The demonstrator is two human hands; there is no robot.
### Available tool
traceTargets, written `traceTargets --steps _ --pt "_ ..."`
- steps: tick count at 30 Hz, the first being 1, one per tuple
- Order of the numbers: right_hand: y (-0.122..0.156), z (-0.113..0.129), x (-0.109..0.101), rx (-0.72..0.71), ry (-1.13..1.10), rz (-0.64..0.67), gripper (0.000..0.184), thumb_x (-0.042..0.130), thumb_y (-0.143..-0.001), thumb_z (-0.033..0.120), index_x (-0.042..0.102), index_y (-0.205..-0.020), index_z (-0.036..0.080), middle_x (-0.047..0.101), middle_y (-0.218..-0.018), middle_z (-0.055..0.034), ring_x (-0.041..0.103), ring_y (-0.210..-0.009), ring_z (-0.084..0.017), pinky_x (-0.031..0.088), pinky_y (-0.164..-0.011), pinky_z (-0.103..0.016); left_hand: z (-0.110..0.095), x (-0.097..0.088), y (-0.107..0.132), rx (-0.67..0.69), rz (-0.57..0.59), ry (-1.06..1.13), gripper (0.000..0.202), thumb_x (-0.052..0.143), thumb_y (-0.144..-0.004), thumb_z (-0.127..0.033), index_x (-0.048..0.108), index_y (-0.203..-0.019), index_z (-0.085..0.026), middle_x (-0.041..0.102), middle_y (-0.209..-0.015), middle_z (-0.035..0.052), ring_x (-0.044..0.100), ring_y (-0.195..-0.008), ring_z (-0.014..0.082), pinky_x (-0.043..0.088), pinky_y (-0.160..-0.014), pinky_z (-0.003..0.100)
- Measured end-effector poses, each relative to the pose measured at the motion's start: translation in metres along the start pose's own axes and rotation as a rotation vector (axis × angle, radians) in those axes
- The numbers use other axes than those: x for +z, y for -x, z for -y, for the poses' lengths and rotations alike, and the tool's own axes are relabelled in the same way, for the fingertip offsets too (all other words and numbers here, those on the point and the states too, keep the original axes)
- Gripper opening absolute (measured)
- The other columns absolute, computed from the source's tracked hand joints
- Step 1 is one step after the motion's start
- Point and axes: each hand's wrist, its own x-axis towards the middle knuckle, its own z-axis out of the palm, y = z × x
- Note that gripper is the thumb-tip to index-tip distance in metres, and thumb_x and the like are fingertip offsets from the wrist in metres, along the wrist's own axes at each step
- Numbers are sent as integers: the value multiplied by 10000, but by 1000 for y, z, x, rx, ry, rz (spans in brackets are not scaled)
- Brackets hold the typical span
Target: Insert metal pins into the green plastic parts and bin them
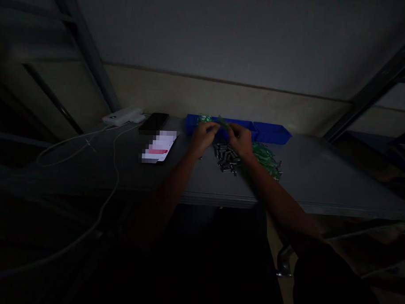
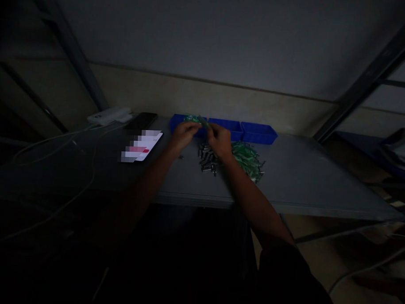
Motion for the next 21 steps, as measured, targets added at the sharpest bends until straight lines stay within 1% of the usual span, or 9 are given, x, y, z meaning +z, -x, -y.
traceTargets --steps 2,4,6,9,12,15,18,20,21 --pt "1 2 0 -70 75 33 335 438 -858 315 696 -1020 174 702 -884 -71 602 -805 -213 432 -797 -330 -2 -1 0 -175 -50 85 258 517 -842 -357 666 -726 -181 692 -832 80 624 -880 214 495 -801 336" --pt "2 3 1 -102 162 73 356 438 -850 257 681 -1097 178 706 -933 -94 611 -848 -227 432 -830 -347 -5 -2 0 -344 -65 169 329 497 -853 -453 648 -729 -188 686 -779 84 628 -781 201 498 -695 312" --pt "2 3 2 -110 224 112 386 428 -844 217 662 -1149 181 703 -933 -101 611 -857 -229 435 -842 -356 -7 -3 1 -475 -62 228 295 524 -841 -447 634 -739 -192 678 -738 72 608 -651 168 478 -601 289" --pt "1 3 2 -131 239 138 415 409 -835 170 645 -1176 177 690 -983 -103 607 -903 -227 437 -869 -361 -6 -5 0 -567 -59 284 156 605 -795 -312 616 -705 -185 654 -685 37 534 -504 106 437 -519 255" --pt "-3 -3 -2 -125 215 101 417 425 -829 176 626 -1194 138 672 -1037 -123 604 -925 -226 441 -878 -360 -3 -9 -7 -588 -69 384 127 624 -771 -200 589 -652 -172 616 -628 17 505 -464 73 451 -522 235" --pt "-9 -15 -8 -72 197 16 419 456 -827 223 612 -1199 107 673 -1020 -132 607 -887 -220 454 -859 -355 0 -15 -24 -560 -84 443 147 616 -787 -172 569 -647 -168 583 -597 8 541 -496 74 503 -590 241" --pt "-14 -30 -16 -29 208 -75 380 468 -824 248 650 -1131 117 684 -956 -115 607 -847 -206 457 -852 -347 -1 -19 -44 -479 -104 383 124 609 -827 -246 586 -739 -161 612 -669 33 624 -630 113 539 -701 273" --pt "-16 -37 -21 5 229 -115 345 469 -829 264 677 -1069 127 690 -930 -107 611 -830 -200 458 -845 -341 0 -19 -52 -434 -103 255 205 571 -860 -346 601 -844 -144 657 -791 80 666 -793 165 535 -788 307" --pt "-17 -39 -24 26 242 -125 334 468 -834 274 686 -1043 131 694 -924 -104 614 -826 -198 459 -840 -338 0 -18 -53 -412 -104 156 269 542 -872 -394 605 -895 -134 671 -863 106 667 -887 196 523 -835 328"
